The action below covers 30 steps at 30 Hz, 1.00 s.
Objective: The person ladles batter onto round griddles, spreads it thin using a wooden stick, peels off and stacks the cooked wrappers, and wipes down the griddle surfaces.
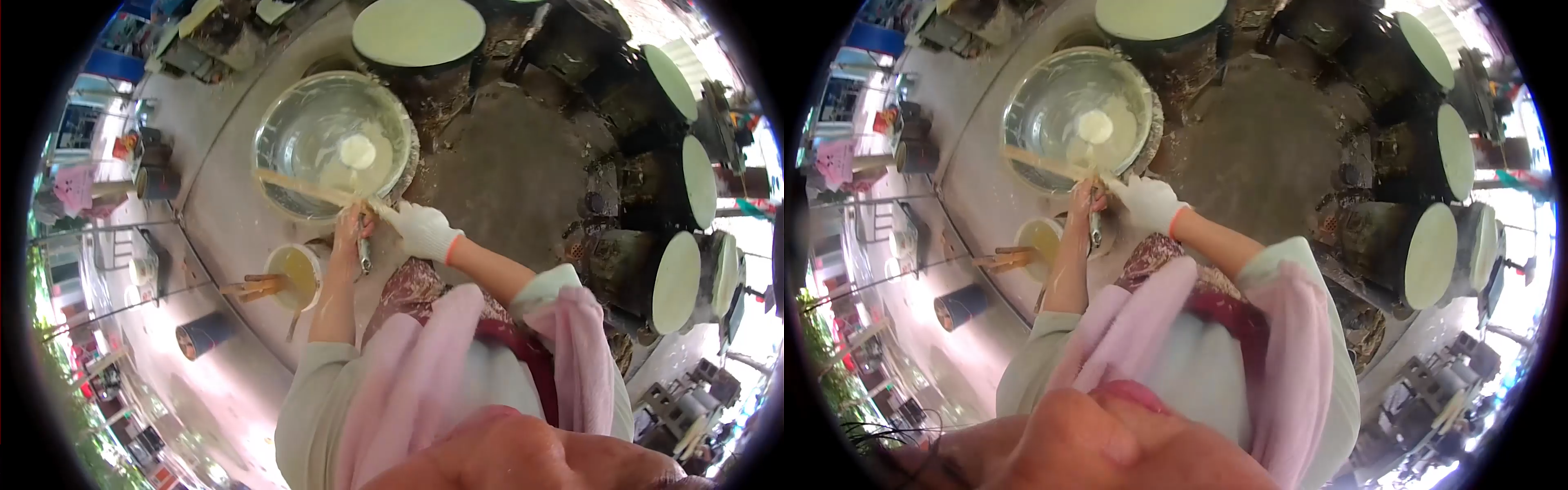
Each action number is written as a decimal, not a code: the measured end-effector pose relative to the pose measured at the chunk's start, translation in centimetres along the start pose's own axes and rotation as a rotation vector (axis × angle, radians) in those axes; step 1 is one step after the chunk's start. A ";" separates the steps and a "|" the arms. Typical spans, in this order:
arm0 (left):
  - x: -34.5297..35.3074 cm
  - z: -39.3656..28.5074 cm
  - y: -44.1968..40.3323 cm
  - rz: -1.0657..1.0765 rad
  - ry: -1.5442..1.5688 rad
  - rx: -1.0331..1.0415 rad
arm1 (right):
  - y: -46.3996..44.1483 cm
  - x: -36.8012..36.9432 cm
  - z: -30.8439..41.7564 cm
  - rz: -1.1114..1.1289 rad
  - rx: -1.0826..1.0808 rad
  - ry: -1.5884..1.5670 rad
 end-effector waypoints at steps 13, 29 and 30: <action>-7.3 -0.4 -17.0 -0.126 -1.552 0.041 | 2.0 0.4 -18.8 -0.628 0.418 -0.655; -6.8 3.8 -15.3 -0.041 -1.045 0.176 | 13.0 6.0 -20.2 -0.316 0.573 -0.691; -6.0 4.3 -13.5 -0.055 -0.850 0.098 | 14.3 7.5 -20.5 -0.232 0.609 -0.663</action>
Point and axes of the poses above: each hand's wrist, its own y-axis away from the middle knuckle, its own x-axis out of the palm, z = x × y, the point moved 9 cm from there along -y, towards the middle knuckle, and after that the axes turned 10 degrees about -x, right-handed, at the moved point
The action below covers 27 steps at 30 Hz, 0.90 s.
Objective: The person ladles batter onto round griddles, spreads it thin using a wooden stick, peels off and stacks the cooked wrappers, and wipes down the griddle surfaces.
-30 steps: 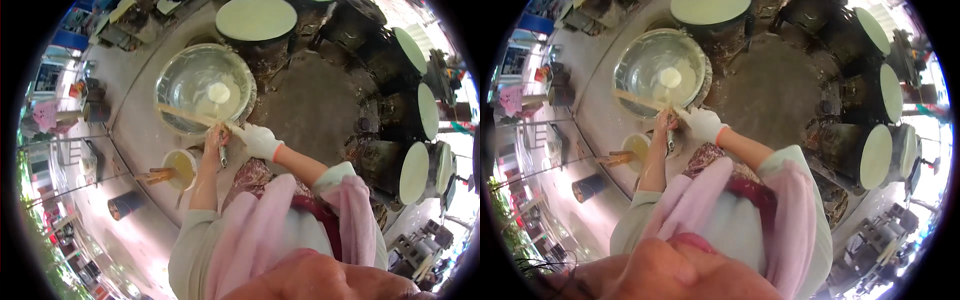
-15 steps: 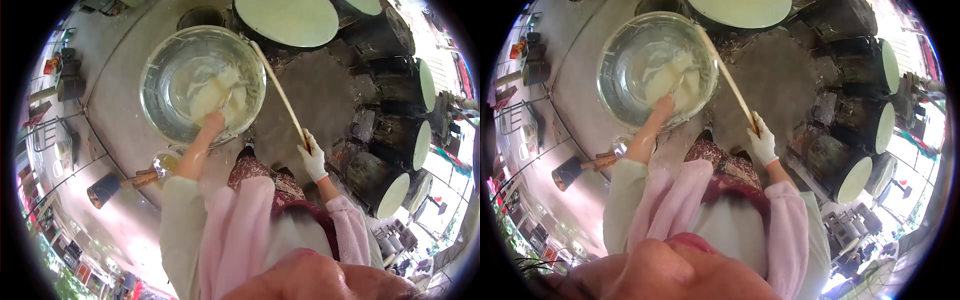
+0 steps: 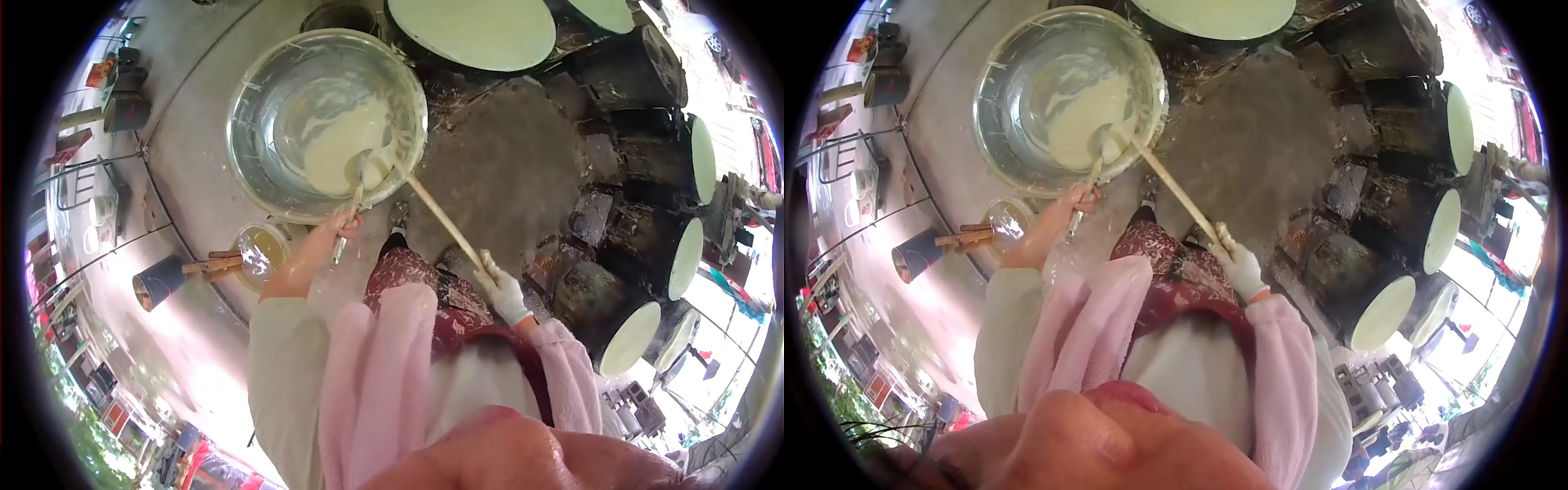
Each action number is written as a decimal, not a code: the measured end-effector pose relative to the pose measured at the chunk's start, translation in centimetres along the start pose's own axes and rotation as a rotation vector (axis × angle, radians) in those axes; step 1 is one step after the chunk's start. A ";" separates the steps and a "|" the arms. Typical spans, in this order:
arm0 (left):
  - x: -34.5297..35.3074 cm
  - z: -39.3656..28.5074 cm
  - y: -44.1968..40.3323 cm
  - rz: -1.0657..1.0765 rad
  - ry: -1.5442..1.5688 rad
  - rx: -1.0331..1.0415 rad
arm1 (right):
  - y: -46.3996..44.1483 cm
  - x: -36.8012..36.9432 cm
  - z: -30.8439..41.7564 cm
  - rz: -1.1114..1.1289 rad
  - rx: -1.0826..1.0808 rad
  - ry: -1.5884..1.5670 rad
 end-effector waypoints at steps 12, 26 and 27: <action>1.8 -16.6 20.5 0.336 1.910 0.257 | 9.0 -5.9 6.1 0.222 -0.165 -0.306; -13.2 -20.0 13.9 -0.019 1.664 0.185 | 5.5 -12.4 4.6 -0.424 -0.370 -0.851; -13.0 -21.8 15.2 -0.228 1.309 0.178 | 5.5 -13.1 4.9 -0.457 -0.364 -0.811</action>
Point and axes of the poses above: each hand's wrist, its own y-axis away from the middle knuckle, its own x-axis out of the palm, z = x × y, the point moved 9 cm from there along -y, towards the middle knuckle, and after that the axes turned 10 degrees about -x, right-handed, at the moved point
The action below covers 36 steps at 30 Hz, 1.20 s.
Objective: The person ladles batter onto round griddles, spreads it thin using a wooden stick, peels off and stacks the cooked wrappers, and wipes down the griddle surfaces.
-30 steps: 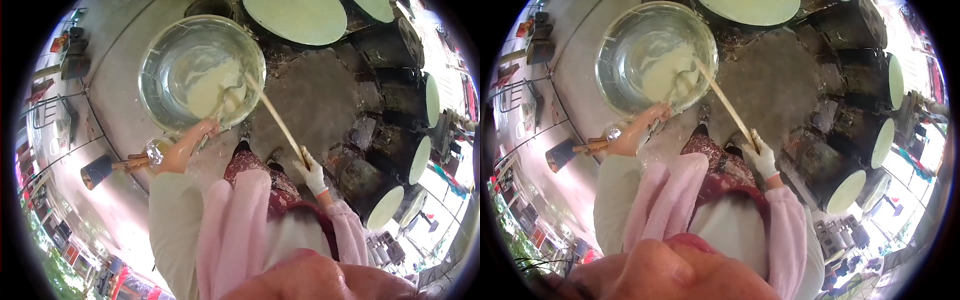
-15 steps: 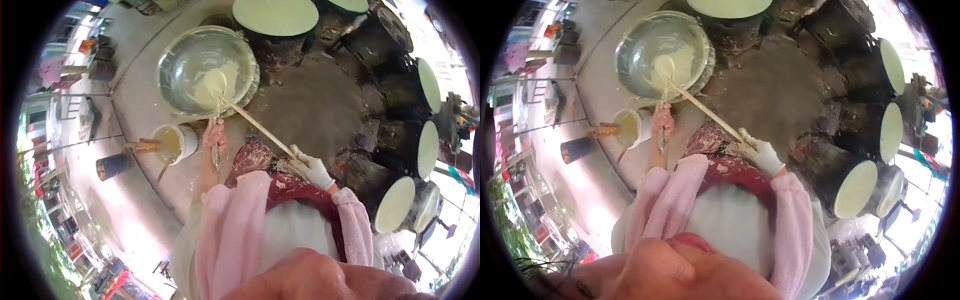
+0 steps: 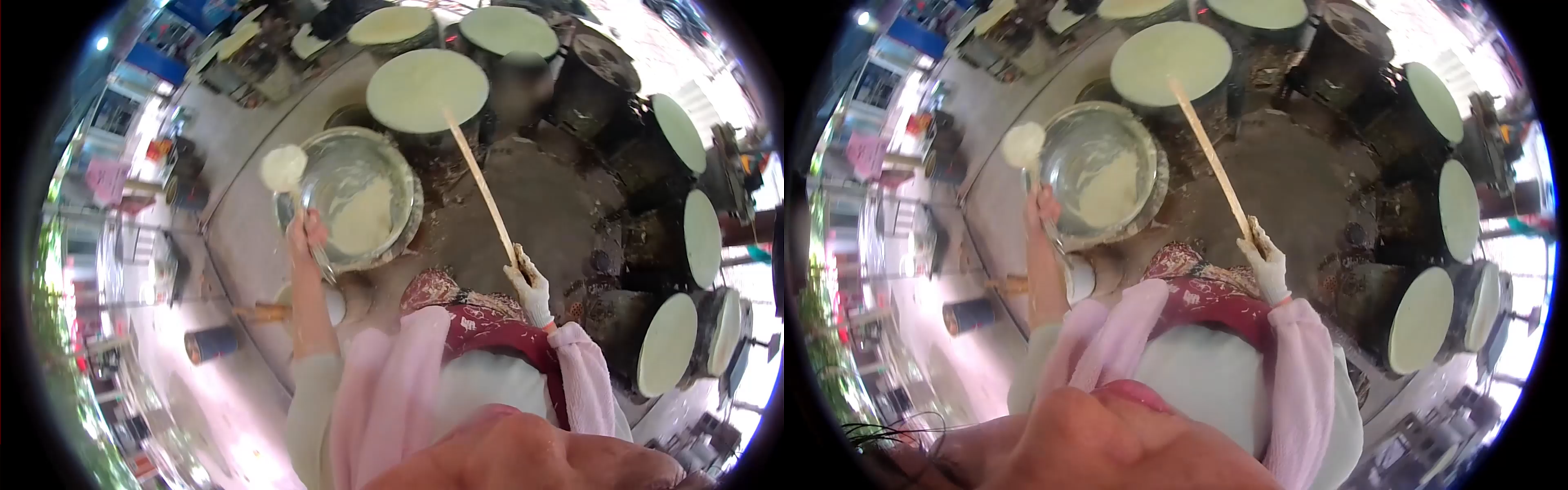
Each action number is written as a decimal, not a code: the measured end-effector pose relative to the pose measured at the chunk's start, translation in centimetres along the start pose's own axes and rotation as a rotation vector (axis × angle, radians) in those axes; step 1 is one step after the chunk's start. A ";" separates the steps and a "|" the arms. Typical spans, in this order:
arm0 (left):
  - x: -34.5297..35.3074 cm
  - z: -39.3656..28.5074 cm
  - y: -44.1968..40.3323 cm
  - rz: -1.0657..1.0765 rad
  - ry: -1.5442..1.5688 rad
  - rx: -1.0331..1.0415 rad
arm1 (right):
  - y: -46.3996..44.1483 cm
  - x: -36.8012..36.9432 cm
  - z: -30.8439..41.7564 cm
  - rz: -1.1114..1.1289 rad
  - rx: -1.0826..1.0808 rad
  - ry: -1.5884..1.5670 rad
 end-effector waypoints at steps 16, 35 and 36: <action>20.9 15.7 -2.0 0.495 -0.377 -0.904 | 0.0 -7.8 4.4 -0.451 -0.009 0.334; 63.6 31.1 2.3 0.907 -0.445 -0.934 | 19.6 -44.6 12.3 -1.839 -0.121 0.540; 65.7 32.3 2.6 0.919 -0.466 -0.942 | 23.5 -46.3 10.6 -1.949 0.096 0.547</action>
Point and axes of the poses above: each hand's wrist, its own y-axis away from the middle knuckle, its own x-axis out of the palm, z = x × y, the point moved 9 cm from there along -y, towards the middle knuckle, and after that the axes turned 10 degrees about -x, right-handed, at the moved point
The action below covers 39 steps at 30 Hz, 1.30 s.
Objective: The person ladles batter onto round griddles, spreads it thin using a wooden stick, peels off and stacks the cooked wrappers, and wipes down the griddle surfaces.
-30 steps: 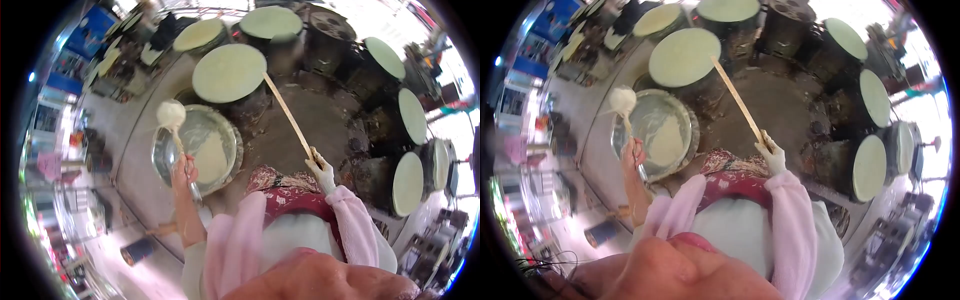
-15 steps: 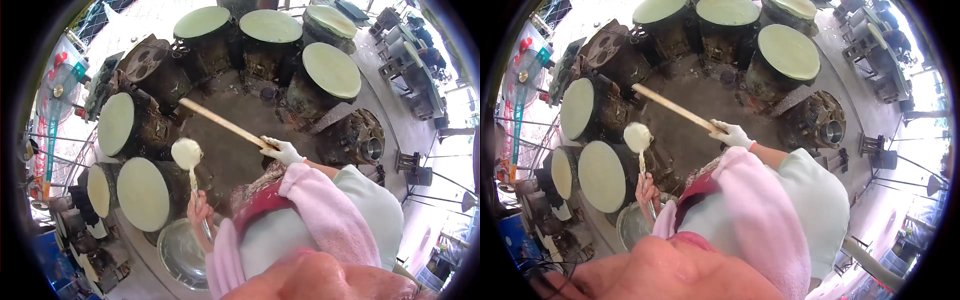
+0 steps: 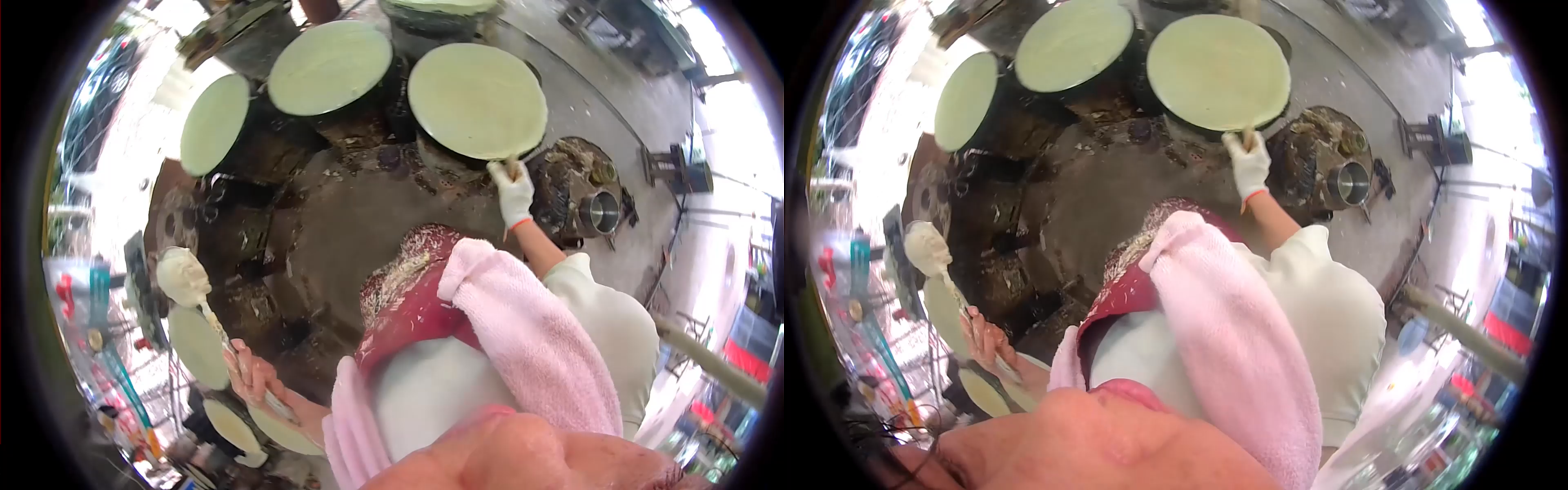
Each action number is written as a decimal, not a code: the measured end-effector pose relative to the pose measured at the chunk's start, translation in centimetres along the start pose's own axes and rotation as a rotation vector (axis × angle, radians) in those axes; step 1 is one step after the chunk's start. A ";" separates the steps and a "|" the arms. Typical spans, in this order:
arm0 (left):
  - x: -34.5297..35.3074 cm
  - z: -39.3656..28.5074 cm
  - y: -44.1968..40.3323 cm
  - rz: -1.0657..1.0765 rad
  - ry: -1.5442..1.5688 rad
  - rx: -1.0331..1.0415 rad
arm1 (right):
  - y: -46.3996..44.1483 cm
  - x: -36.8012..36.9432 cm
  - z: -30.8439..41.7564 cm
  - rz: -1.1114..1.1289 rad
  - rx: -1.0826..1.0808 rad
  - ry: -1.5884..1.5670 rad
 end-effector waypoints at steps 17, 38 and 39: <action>16.9 3.6 -21.8 0.273 -0.116 -0.464 | -12.9 -4.2 -6.5 -0.408 0.352 0.151; 27.6 4.5 -38.9 0.501 -0.167 -0.699 | -22.8 1.3 23.2 -0.204 -0.174 -0.205; 28.1 3.9 -40.2 0.479 -0.219 -0.668 | -24.9 1.1 25.5 -0.169 -0.184 -0.234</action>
Point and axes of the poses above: each hand's wrist, its own y-axis away from the middle knuckle, its own x-axis out of the palm, z = x × y, the point moved 9 cm from there along -y, towards the middle knuckle, and after that the axes turned 10 degrees about -x, right-handed, at the moved point
